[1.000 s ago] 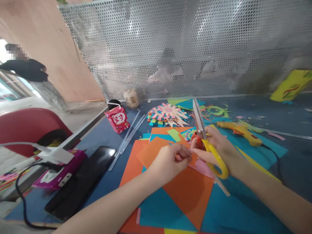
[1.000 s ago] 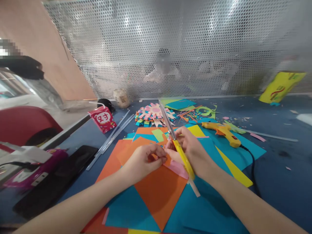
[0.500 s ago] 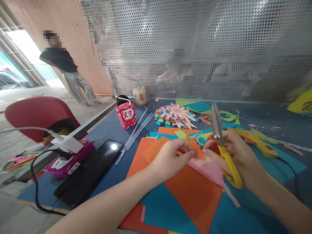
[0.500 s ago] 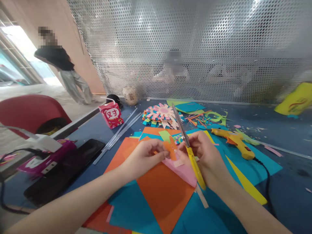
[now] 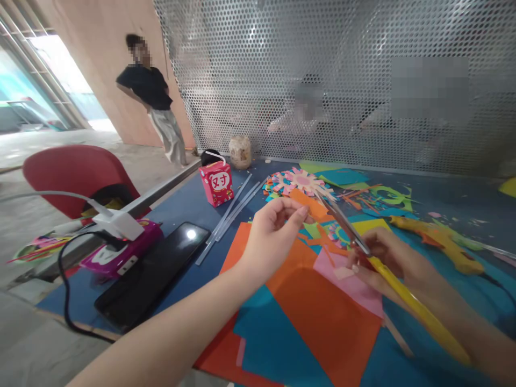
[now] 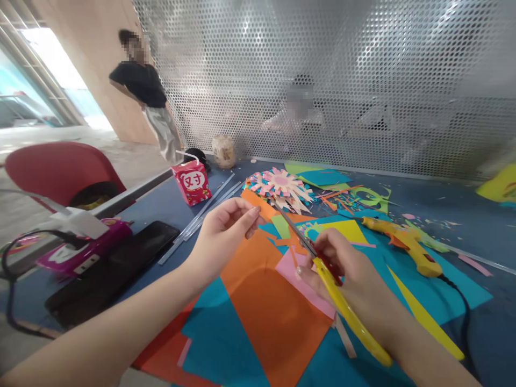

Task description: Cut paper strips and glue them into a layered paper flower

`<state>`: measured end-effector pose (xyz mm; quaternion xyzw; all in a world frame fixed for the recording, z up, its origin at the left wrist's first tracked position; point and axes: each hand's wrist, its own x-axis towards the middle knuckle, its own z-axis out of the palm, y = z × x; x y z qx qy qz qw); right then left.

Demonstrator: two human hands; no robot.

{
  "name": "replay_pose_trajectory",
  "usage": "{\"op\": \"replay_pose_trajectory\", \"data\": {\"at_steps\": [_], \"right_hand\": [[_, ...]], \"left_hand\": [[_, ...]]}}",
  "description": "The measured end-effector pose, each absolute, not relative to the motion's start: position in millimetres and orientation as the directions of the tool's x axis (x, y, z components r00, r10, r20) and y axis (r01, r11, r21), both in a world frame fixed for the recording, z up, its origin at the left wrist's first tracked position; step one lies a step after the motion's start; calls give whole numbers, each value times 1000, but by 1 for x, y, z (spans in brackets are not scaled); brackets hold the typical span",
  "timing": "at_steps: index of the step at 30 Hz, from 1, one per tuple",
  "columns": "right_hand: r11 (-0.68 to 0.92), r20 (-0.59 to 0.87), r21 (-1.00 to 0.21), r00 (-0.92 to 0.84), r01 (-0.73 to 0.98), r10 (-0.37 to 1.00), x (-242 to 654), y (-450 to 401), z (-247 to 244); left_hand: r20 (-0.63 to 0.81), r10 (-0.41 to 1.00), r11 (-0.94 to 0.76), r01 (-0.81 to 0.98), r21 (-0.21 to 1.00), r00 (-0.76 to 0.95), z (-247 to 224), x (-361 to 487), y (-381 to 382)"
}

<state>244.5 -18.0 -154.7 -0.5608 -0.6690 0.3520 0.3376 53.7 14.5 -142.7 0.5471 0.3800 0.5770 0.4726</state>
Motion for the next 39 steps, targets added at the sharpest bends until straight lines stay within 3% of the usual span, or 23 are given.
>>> {"op": "replay_pose_trajectory", "data": {"at_steps": [5, 21, 39], "right_hand": [[128, 97, -822, -85, 555, 992, 243, -20, -157], [120, 55, -785, -125, 608, 991, 245, -20, -156], [112, 52, -787, -116, 606, 992, 246, -20, -158]], "left_hand": [[290, 955, -287, -55, 956, 57, -142, 53, 13], [355, 930, -362, 70, 929, 92, -147, 51, 13], [329, 941, -334, 69, 940, 79, -148, 53, 13]]}}
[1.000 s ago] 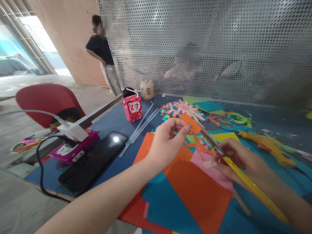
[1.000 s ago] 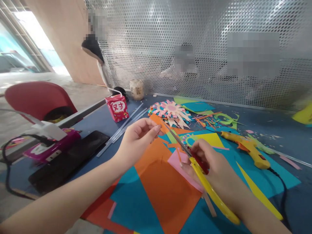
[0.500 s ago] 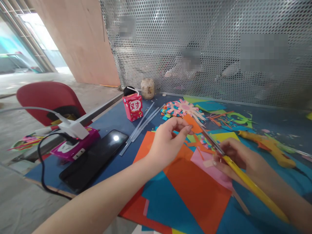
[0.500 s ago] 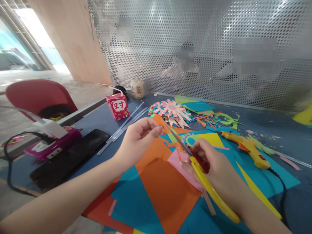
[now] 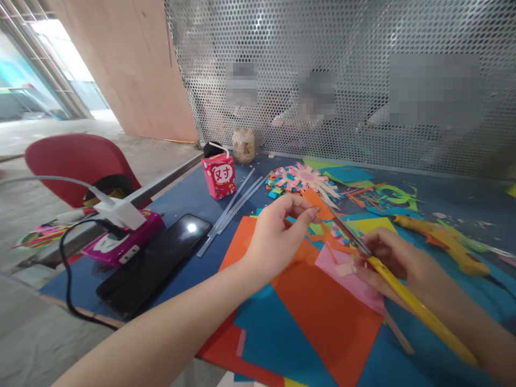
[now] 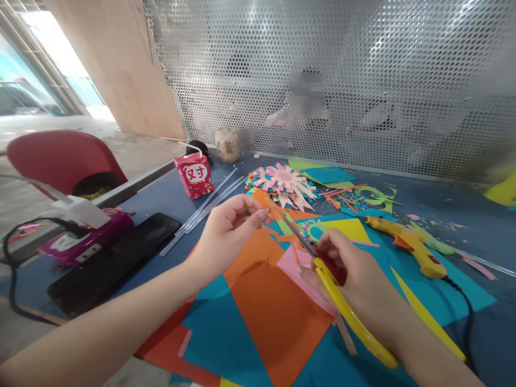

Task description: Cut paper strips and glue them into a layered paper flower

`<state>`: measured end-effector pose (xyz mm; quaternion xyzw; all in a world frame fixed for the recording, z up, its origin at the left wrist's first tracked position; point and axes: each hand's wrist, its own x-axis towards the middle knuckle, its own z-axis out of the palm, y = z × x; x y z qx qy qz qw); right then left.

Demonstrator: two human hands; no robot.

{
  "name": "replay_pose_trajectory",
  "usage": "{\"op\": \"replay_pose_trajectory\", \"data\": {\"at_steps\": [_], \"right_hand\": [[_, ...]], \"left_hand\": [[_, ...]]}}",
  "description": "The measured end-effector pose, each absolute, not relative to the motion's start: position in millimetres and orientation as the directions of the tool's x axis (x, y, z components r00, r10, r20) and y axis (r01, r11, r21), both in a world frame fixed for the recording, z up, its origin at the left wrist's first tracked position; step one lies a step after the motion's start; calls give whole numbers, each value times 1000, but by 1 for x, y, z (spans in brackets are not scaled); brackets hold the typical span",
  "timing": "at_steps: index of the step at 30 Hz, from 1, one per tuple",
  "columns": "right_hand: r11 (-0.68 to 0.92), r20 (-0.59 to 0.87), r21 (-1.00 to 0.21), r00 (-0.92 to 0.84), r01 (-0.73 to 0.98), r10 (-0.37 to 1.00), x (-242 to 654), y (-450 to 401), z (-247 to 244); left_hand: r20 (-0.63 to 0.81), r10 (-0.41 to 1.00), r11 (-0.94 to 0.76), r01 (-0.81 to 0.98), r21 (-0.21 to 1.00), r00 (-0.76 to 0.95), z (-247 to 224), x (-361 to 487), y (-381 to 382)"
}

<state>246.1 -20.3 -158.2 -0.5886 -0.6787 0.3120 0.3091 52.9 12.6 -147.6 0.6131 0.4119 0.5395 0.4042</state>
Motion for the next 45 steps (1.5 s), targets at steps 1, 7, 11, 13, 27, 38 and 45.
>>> {"op": "replay_pose_trajectory", "data": {"at_steps": [1, 7, 11, 13, 27, 38, 45], "right_hand": [[113, 51, -786, -119, 608, 992, 246, -20, -158], [83, 41, -796, -83, 600, 996, 245, -21, -158], [85, 44, -789, -82, 609, 996, 245, -21, -158], [70, 23, -785, -84, 616, 996, 246, -21, -157], [69, 12, -795, -98, 603, 995, 250, -18, -154], [64, 8, -807, -97, 587, 995, 248, -20, -152], [78, 7, -774, -115, 628, 993, 247, -20, -153]], "left_hand": [[329, 941, -335, 71, 940, 78, -148, 53, 13], [331, 940, -338, 83, 938, 86, -148, 53, 13], [325, 942, -332, 95, 938, 81, -148, 52, 13], [323, 943, -329, 101, 939, 74, -148, 52, 13], [321, 945, -326, 127, 937, 61, -145, 53, 12], [310, 949, -315, 91, 945, 63, -145, 54, 11], [296, 952, -302, 78, 950, 78, -145, 53, 11]]}}
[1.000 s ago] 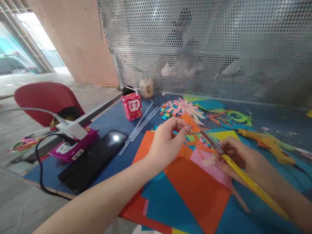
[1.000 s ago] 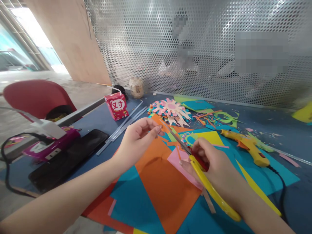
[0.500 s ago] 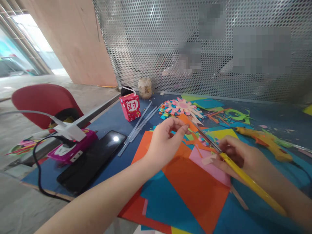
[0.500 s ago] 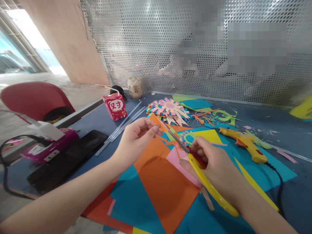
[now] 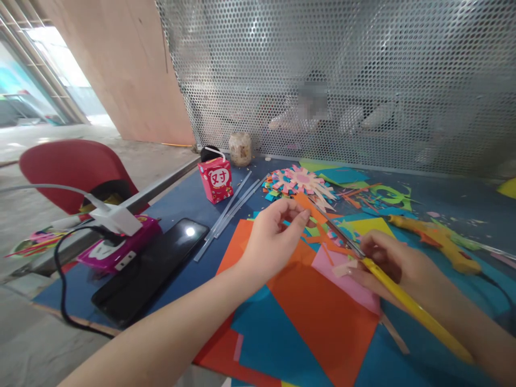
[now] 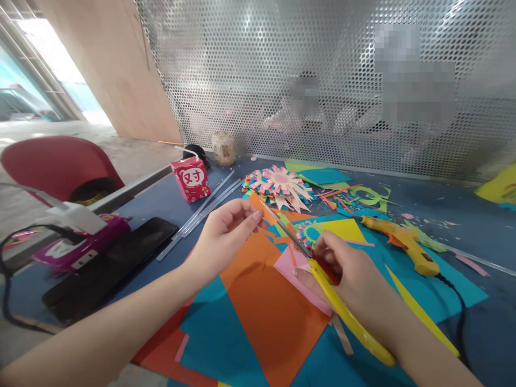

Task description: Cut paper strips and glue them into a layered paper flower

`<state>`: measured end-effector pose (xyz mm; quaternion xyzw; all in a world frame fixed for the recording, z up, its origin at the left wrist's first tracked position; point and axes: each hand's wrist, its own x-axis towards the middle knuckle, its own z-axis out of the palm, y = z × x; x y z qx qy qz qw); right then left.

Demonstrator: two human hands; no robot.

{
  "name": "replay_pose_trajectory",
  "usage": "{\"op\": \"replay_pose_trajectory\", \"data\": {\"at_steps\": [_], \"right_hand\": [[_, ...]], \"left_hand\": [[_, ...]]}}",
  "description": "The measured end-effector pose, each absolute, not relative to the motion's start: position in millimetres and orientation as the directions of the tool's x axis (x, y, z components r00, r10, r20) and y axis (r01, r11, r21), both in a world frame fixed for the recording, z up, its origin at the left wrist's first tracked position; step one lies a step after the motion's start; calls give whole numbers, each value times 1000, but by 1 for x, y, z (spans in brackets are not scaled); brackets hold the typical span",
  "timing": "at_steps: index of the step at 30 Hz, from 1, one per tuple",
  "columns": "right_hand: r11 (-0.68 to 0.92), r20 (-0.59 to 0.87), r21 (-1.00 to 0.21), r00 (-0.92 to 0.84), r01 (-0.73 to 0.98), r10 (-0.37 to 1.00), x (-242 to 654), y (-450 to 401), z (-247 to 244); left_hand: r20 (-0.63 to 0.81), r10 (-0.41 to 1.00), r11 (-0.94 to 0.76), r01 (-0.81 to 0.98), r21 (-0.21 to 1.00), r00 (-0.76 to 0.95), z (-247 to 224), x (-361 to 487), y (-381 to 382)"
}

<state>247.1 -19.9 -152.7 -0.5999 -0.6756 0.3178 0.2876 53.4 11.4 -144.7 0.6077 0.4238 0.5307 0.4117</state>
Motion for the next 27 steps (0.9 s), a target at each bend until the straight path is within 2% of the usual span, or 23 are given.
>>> {"op": "replay_pose_trajectory", "data": {"at_steps": [8, 27], "right_hand": [[94, 7, -786, -143, 611, 990, 249, -20, -158], [66, -9, -827, -130, 558, 992, 246, -20, -153]], "left_hand": [[303, 943, -313, 56, 948, 139, -149, 54, 11], [286, 948, -297, 68, 952, 140, -147, 54, 10]]}}
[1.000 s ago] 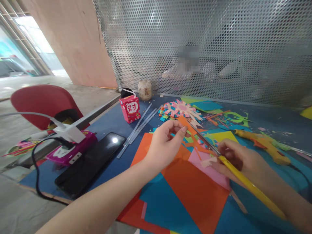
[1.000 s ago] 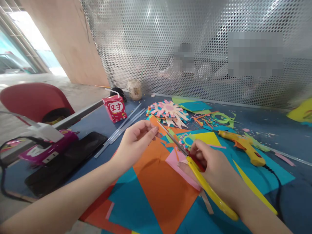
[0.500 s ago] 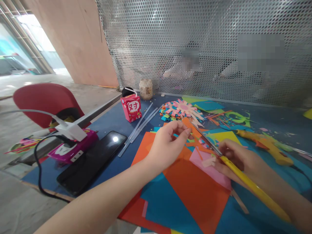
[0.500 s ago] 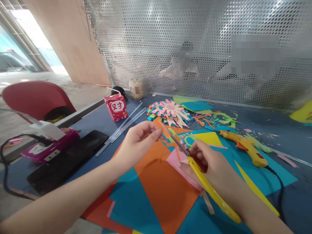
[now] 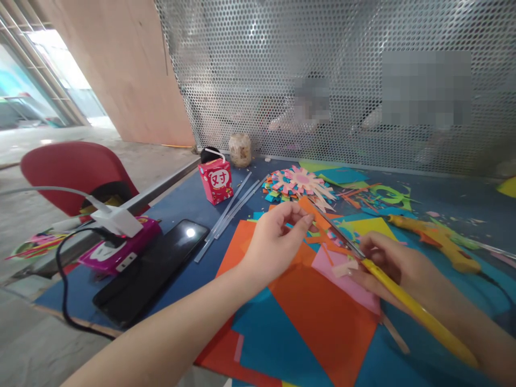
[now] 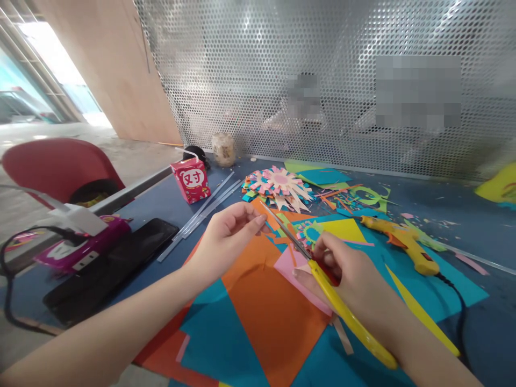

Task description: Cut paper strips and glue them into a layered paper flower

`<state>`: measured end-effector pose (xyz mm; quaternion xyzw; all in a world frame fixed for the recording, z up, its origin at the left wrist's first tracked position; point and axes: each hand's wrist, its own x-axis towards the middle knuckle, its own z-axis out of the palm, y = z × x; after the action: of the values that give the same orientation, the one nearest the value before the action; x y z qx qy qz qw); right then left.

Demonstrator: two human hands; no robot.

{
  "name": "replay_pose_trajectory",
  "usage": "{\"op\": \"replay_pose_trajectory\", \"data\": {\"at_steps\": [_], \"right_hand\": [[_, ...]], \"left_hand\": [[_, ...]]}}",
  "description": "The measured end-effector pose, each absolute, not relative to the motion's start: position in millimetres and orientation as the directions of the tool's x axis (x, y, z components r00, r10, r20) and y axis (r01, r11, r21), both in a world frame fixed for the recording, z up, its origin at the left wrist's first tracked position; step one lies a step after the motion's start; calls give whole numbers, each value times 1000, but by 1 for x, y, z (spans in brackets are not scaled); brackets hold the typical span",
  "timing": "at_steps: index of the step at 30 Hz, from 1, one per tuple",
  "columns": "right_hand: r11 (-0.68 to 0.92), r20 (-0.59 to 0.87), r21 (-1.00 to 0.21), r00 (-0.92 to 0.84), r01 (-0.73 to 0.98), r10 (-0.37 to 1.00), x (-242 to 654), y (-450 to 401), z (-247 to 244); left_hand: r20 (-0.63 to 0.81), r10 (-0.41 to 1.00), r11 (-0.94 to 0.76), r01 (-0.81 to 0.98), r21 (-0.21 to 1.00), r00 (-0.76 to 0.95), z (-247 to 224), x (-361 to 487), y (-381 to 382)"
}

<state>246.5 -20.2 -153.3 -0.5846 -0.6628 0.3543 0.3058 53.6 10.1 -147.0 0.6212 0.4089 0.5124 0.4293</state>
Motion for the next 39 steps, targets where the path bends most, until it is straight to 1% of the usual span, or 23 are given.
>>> {"op": "replay_pose_trajectory", "data": {"at_steps": [4, 8, 12, 15, 19, 24, 28, 35, 39], "right_hand": [[71, -21, -807, -148, 586, 989, 247, -20, -152], [95, 23, -797, -127, 596, 992, 245, -21, -150], [104, 39, -798, -121, 594, 992, 244, -21, -151], [91, -1, -799, -153, 594, 988, 248, -19, -153], [61, -74, -805, -202, 590, 977, 252, -17, -154], [72, -79, -796, -220, 602, 972, 253, -18, -153], [80, -66, -803, -223, 590, 973, 253, -16, -156], [61, -78, -809, -210, 585, 975, 252, -17, -158], [61, -81, -805, -211, 590, 974, 253, -17, -159]], "left_hand": [[282, 949, -293, 64, 954, 140, -146, 53, 10], [279, 950, -290, 71, 954, 138, -145, 54, 10], [263, 946, -279, 63, 958, 190, -146, 55, 9], [250, 939, -267, 43, 963, 235, -147, 55, 9], [242, 937, -264, 56, 963, 250, -147, 55, 9], [239, 946, -269, 123, 955, 220, -147, 54, 9], [263, 939, -293, 114, 949, 220, -148, 53, 9], [291, 945, -307, 101, 946, 152, -149, 52, 12], [308, 941, -324, 109, 940, 142, -150, 52, 13]]}}
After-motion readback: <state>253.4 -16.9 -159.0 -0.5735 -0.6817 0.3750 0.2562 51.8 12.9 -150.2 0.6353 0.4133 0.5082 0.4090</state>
